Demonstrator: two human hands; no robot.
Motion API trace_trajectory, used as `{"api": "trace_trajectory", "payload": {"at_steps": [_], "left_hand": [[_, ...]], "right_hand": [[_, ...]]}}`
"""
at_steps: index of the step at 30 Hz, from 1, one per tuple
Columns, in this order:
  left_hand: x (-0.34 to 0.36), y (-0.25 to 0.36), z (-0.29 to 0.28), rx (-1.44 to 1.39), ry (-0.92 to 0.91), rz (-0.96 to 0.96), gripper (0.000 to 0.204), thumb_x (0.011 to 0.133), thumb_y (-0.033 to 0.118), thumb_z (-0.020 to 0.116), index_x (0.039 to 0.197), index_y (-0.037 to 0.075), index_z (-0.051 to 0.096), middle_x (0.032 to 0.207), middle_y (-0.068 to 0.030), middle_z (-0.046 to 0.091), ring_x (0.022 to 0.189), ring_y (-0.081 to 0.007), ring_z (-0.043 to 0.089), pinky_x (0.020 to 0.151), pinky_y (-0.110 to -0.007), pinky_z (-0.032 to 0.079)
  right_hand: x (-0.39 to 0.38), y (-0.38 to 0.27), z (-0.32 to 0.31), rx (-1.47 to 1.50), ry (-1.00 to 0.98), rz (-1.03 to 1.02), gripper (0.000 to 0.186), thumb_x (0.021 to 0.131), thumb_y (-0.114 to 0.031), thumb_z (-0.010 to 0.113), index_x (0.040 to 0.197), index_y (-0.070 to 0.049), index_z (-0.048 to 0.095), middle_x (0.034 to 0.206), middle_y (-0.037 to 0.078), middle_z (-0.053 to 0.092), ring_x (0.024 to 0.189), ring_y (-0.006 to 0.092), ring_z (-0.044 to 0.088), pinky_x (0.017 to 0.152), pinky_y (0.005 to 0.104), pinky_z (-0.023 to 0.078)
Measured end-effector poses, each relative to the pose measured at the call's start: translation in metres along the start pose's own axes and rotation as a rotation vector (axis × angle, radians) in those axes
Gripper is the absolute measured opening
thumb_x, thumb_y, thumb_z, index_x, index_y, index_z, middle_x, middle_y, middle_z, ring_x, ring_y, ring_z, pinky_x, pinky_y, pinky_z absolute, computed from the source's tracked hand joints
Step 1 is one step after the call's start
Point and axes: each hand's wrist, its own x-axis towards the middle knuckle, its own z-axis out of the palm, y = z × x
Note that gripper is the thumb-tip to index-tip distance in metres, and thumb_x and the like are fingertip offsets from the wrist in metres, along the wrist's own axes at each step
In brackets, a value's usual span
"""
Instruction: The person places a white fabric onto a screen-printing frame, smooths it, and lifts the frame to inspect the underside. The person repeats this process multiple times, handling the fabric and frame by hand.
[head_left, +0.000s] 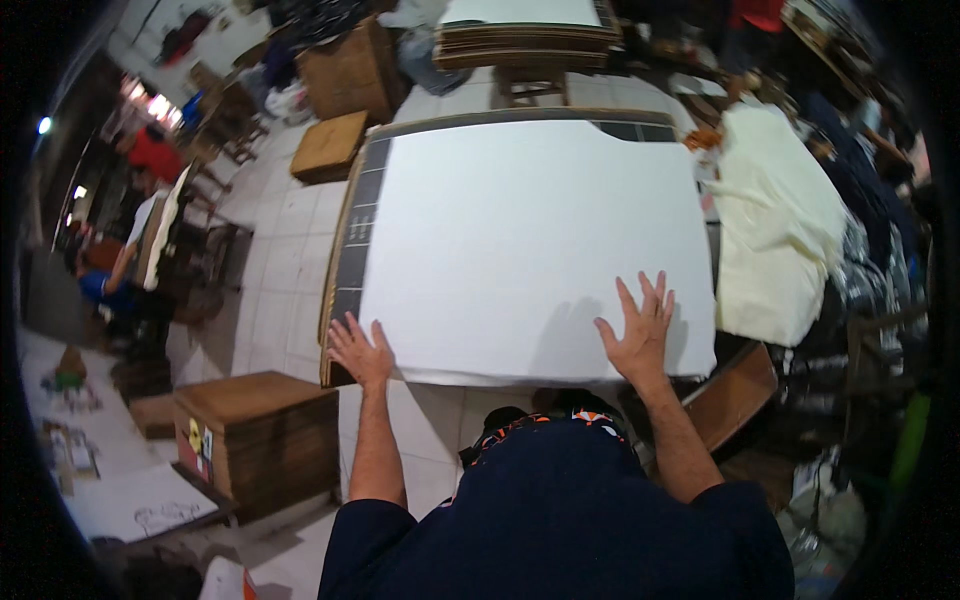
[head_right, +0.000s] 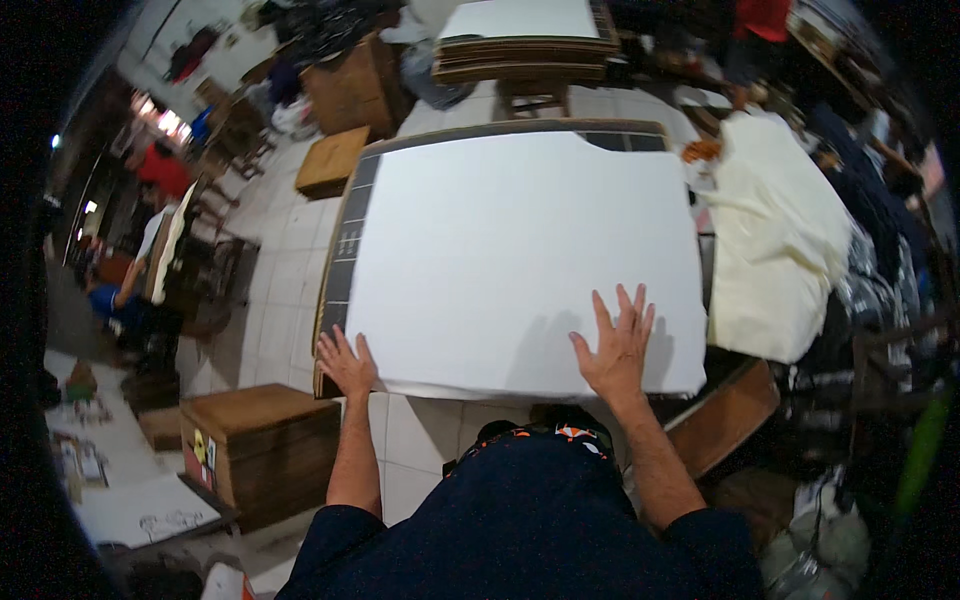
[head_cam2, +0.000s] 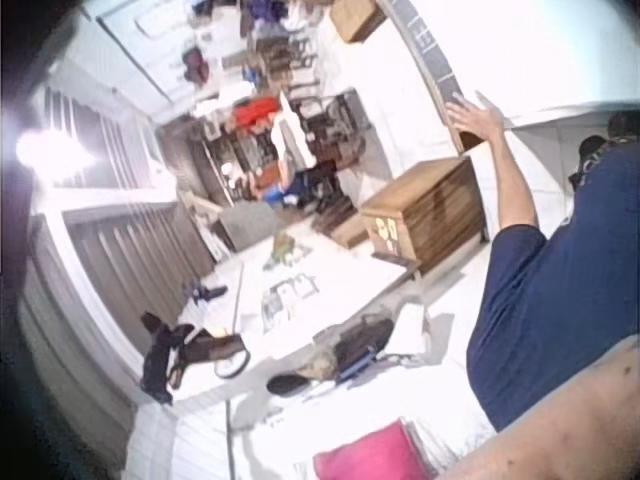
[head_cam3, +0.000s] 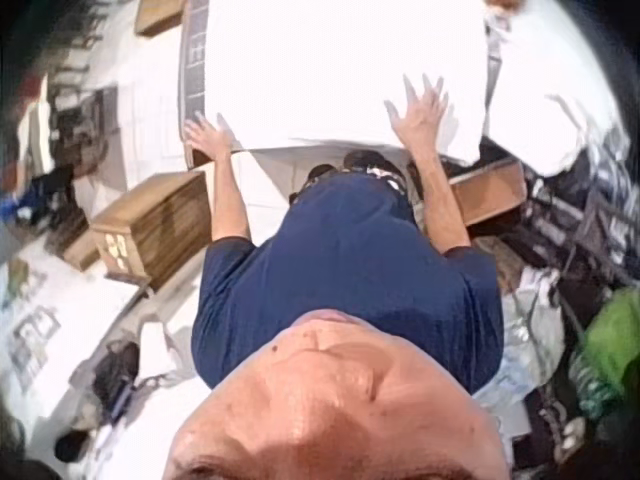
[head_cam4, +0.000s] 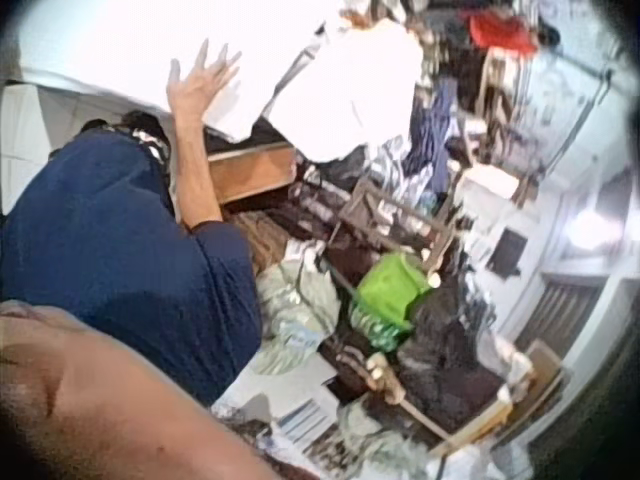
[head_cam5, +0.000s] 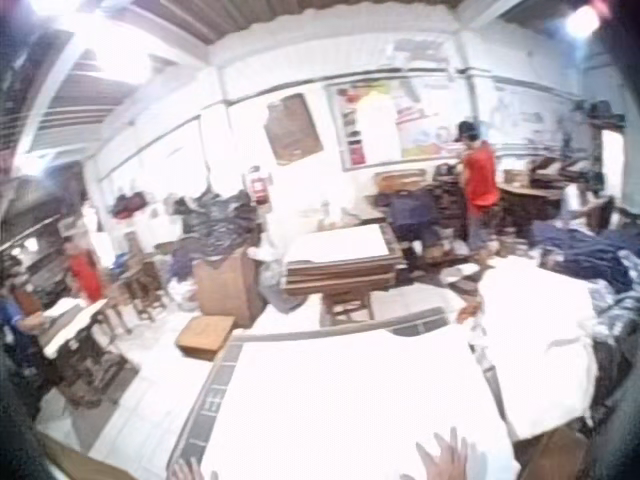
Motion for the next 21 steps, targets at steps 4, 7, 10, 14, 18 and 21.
{"api": "trace_trajectory", "payload": {"at_steps": [4, 7, 10, 14, 18, 21], "left_hand": [[0.001, 0.007, -0.008, -0.110, -0.026, 0.006, 0.066, 0.098, 0.045, 0.050, 0.150, 0.007, 0.037, 0.157, -0.0250, 0.025, 0.147, -0.0416, 0.018, 0.117, -0.061, 0.007], [0.002, 0.010, -0.009, -0.136, -0.013, 0.017, 0.066, 0.097, 0.043, 0.052, 0.150, 0.006, 0.038, 0.158, -0.0247, 0.025, 0.147, -0.0421, 0.018, 0.117, -0.061, 0.006], [0.002, 0.012, -0.005, -0.150, 0.017, 0.028, 0.066, 0.095, 0.040, 0.055, 0.148, 0.004, 0.040, 0.157, -0.0248, 0.026, 0.146, -0.0425, 0.019, 0.117, -0.061, 0.007], [0.004, 0.017, -0.014, -0.188, 0.003, 0.023, 0.066, 0.094, 0.039, 0.055, 0.148, 0.005, 0.040, 0.156, -0.0252, 0.027, 0.146, -0.0432, 0.020, 0.116, -0.063, 0.008], [0.021, -0.008, -0.028, -0.285, 0.052, 0.127, 0.049, 0.092, 0.031, 0.061, 0.132, 0.003, 0.057, 0.136, -0.0222, 0.051, 0.127, -0.0400, 0.044, 0.106, -0.055, 0.030], [0.064, -0.067, -0.013, -0.661, 0.161, 0.063, 0.029, 0.092, 0.018, 0.062, 0.116, 0.002, 0.065, 0.099, -0.0141, 0.066, 0.093, -0.0326, 0.059, 0.084, -0.042, 0.045]], "right_hand": [[0.045, -0.043, 0.047, 0.077, -0.111, -0.189, 0.070, 0.086, -0.039, 0.068, 0.144, -0.007, 0.046, 0.152, 0.023, 0.028, 0.146, 0.0441, 0.014, 0.117, 0.0619, 0.010], [0.063, -0.059, 0.069, 0.008, -0.345, -0.211, 0.069, 0.089, -0.041, 0.064, 0.146, -0.007, 0.044, 0.153, 0.023, 0.028, 0.147, 0.0434, 0.013, 0.117, 0.0612, 0.010], [0.063, -0.064, 0.078, -0.034, -0.286, -0.228, 0.068, 0.091, -0.043, 0.061, 0.147, -0.008, 0.043, 0.154, 0.022, 0.028, 0.147, 0.0407, 0.014, 0.118, 0.0591, 0.010], [0.063, -0.066, 0.084, -0.072, -0.282, -0.215, 0.068, 0.090, -0.043, 0.063, 0.146, -0.009, 0.044, 0.154, 0.021, 0.030, 0.147, 0.0395, 0.015, 0.118, 0.0580, 0.010], [0.061, -0.073, 0.090, -0.103, -0.225, -0.197, 0.066, 0.087, -0.037, 0.067, 0.144, -0.011, 0.047, 0.153, 0.018, 0.033, 0.146, 0.0379, 0.021, 0.118, 0.0570, 0.014], [0.060, -0.076, 0.095, -0.129, -0.199, -0.180, 0.062, 0.087, -0.031, 0.068, 0.143, -0.011, 0.049, 0.152, 0.017, 0.037, 0.145, 0.0370, 0.026, 0.118, 0.0559, 0.016]]}}
